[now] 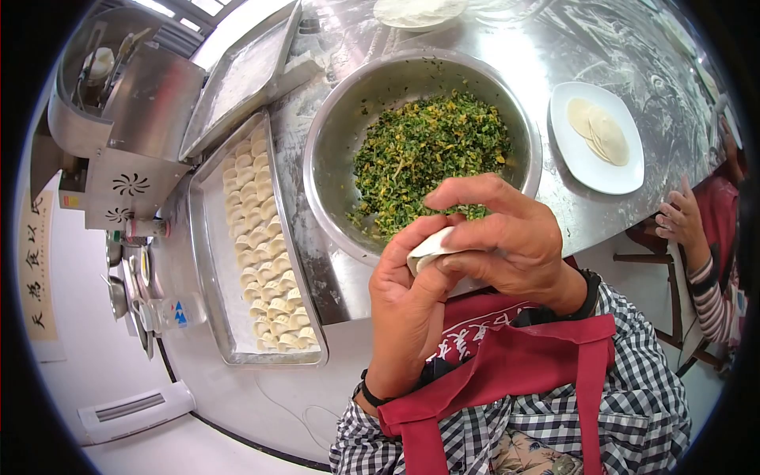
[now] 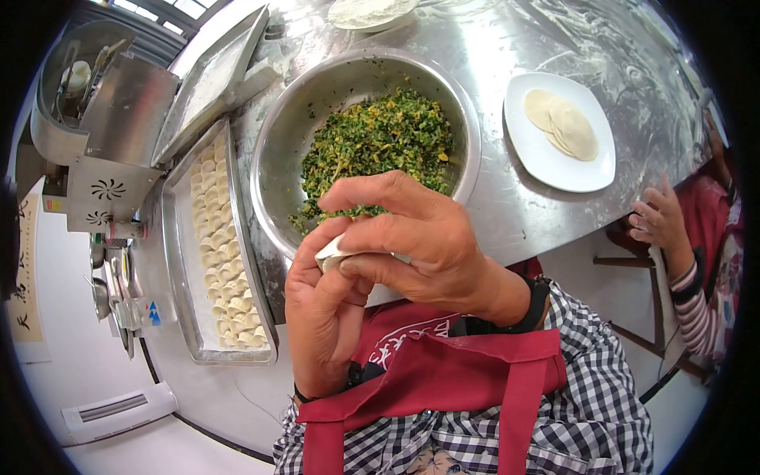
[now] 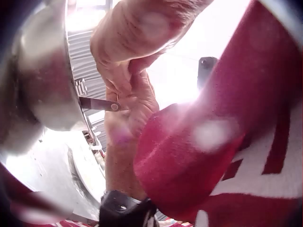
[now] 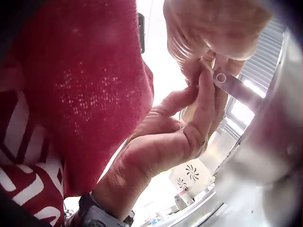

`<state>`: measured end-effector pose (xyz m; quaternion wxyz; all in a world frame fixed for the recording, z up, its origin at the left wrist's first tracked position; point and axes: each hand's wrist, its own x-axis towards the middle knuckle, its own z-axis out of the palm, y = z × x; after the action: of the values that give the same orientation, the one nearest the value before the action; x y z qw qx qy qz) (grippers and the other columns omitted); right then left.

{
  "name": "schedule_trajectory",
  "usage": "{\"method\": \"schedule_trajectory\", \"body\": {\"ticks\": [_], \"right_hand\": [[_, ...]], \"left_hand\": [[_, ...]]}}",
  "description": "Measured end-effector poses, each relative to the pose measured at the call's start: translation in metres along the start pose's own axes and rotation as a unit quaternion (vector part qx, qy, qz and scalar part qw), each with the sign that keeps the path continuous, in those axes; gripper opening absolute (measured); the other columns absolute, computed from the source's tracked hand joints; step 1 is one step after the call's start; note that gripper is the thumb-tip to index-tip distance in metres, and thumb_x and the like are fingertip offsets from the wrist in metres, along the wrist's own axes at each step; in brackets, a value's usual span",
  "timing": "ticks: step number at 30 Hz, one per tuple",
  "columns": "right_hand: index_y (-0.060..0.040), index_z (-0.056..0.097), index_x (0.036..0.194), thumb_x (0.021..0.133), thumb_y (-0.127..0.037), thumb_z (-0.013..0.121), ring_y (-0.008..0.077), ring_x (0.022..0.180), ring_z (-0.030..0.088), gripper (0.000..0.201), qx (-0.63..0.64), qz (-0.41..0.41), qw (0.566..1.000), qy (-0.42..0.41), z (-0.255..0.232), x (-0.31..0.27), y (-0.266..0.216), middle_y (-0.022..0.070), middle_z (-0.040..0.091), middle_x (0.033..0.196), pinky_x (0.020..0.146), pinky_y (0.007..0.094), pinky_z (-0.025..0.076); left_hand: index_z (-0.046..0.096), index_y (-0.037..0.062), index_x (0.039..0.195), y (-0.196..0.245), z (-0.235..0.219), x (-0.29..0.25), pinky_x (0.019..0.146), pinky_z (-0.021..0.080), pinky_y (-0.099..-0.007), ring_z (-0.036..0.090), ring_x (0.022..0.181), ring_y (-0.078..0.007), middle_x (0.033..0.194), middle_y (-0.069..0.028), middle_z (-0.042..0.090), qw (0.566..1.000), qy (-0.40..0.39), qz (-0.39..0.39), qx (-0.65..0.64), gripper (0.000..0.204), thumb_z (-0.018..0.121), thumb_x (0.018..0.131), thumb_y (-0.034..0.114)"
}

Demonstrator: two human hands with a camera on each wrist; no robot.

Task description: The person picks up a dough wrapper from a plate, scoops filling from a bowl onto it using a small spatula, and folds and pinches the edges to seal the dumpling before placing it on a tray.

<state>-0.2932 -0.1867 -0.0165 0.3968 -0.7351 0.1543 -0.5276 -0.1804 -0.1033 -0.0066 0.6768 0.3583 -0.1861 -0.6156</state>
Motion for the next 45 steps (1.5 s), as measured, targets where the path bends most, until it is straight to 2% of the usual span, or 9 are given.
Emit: {"method": "schedule_trajectory", "body": {"ticks": [6, 11, 15, 17, 27, 29, 32, 39, 45], "right_hand": [[-0.0020, 0.060, 0.077, 0.063, -0.002, 0.070, 0.0225, 0.083, 0.058, 0.017, -0.043, -0.043, 0.998, -0.006, -0.002, 0.002, 0.004, 0.0130, 0.059, 0.099, 0.066, 0.0298, 0.048], [-0.0019, 0.059, 0.075, 0.064, -0.003, 0.069, 0.0223, 0.084, 0.058, 0.015, -0.060, -0.068, 0.996, -0.025, -0.006, 0.004, 0.005, 0.0130, 0.059, 0.099, 0.067, 0.0304, 0.047], [-0.0020, 0.058, 0.075, 0.063, 0.000, 0.069, 0.0227, 0.085, 0.058, 0.017, -0.055, -0.067, 0.996, -0.036, -0.008, 0.004, 0.004, 0.0134, 0.059, 0.100, 0.068, 0.0306, 0.047], [-0.0018, 0.058, 0.076, 0.062, 0.001, 0.069, 0.0229, 0.085, 0.058, 0.017, -0.046, -0.054, 0.997, -0.035, -0.007, 0.004, 0.001, 0.0136, 0.058, 0.100, 0.069, 0.0308, 0.047], [-0.0012, 0.061, 0.080, 0.063, 0.003, 0.068, 0.0233, 0.088, 0.059, 0.019, 0.022, -0.010, 1.000, -0.013, -0.004, -0.002, 0.004, 0.0148, 0.058, 0.103, 0.069, 0.0307, 0.049], [-0.0012, 0.061, 0.080, 0.063, 0.003, 0.068, 0.0240, 0.088, 0.059, 0.019, 0.019, -0.001, 1.000, -0.002, -0.001, -0.001, 0.004, 0.0146, 0.059, 0.102, 0.069, 0.0311, 0.049], [-0.0011, 0.061, 0.079, 0.064, 0.000, 0.068, 0.0245, 0.085, 0.059, 0.017, -0.024, -0.044, 0.998, 0.040, 0.002, 0.002, 0.007, 0.0142, 0.059, 0.100, 0.069, 0.0310, 0.048], [-0.0013, 0.059, 0.076, 0.066, -0.004, 0.067, 0.0255, 0.086, 0.059, 0.013, -0.059, -0.056, 0.997, -0.012, -0.002, 0.002, 0.009, 0.0138, 0.059, 0.100, 0.069, 0.0325, 0.047], [-0.0016, 0.058, 0.075, 0.065, -0.003, 0.067, 0.0255, 0.088, 0.059, 0.014, -0.081, -0.083, 0.993, -0.035, -0.008, 0.004, 0.009, 0.0137, 0.059, 0.100, 0.071, 0.0327, 0.047]], "left_hand": [[0.041, -0.0041, 0.123, 0.001, 0.004, 0.001, 0.092, 0.043, -0.0335, 0.052, 0.107, -0.0227, 0.119, -0.0157, 0.051, 0.987, -0.001, 0.060, 0.150, 0.044, 0.055, 0.081, -0.003], [0.043, -0.0062, 0.122, 0.000, 0.004, -0.001, 0.093, 0.038, -0.0268, 0.050, 0.109, -0.0179, 0.118, -0.0138, 0.052, 0.885, -0.037, 0.175, 0.429, 0.043, 0.049, 0.080, -0.008], [0.045, -0.0033, 0.122, 0.004, 0.002, -0.003, 0.091, 0.039, -0.0273, 0.051, 0.109, -0.0193, 0.117, -0.0151, 0.053, 0.890, -0.046, 0.158, 0.425, 0.044, 0.044, 0.078, -0.010], [0.043, -0.0062, 0.123, 0.005, 0.000, -0.005, 0.092, 0.039, -0.0268, 0.051, 0.106, -0.0167, 0.115, -0.0121, 0.053, 0.945, -0.030, 0.064, 0.319, 0.045, 0.047, 0.077, -0.010], [0.044, -0.0050, 0.121, 0.005, 0.007, 0.004, 0.086, 0.044, -0.0284, 0.054, 0.104, -0.0190, 0.117, -0.0147, 0.052, 0.937, -0.029, 0.108, 0.332, 0.043, 0.052, 0.079, -0.005], [0.044, -0.0041, 0.121, 0.002, 0.002, 0.003, 0.087, 0.046, -0.0321, 0.054, 0.104, -0.0216, 0.117, -0.0161, 0.052, 0.998, -0.004, 0.016, 0.054, 0.041, 0.054, 0.082, -0.002], [0.043, -0.0034, 0.121, 0.002, 0.001, 0.003, 0.088, 0.047, -0.0349, 0.055, 0.104, -0.0231, 0.117, -0.0173, 0.051, 1.000, 0.000, -0.001, 0.028, 0.039, 0.054, 0.084, 0.001], [0.039, -0.0042, 0.126, -0.004, 0.003, 0.004, 0.089, 0.045, -0.0312, 0.053, 0.106, -0.0211, 0.119, -0.0155, 0.051, 0.982, 0.004, 0.065, 0.178, 0.045, 0.053, 0.083, -0.002], [0.038, -0.0060, 0.126, -0.002, -0.001, 0.001, 0.091, 0.040, -0.0256, 0.049, 0.109, -0.0162, 0.121, -0.0131, 0.049, 0.902, -0.040, 0.148, 0.404, 0.047, 0.045, 0.080, -0.011]]}}
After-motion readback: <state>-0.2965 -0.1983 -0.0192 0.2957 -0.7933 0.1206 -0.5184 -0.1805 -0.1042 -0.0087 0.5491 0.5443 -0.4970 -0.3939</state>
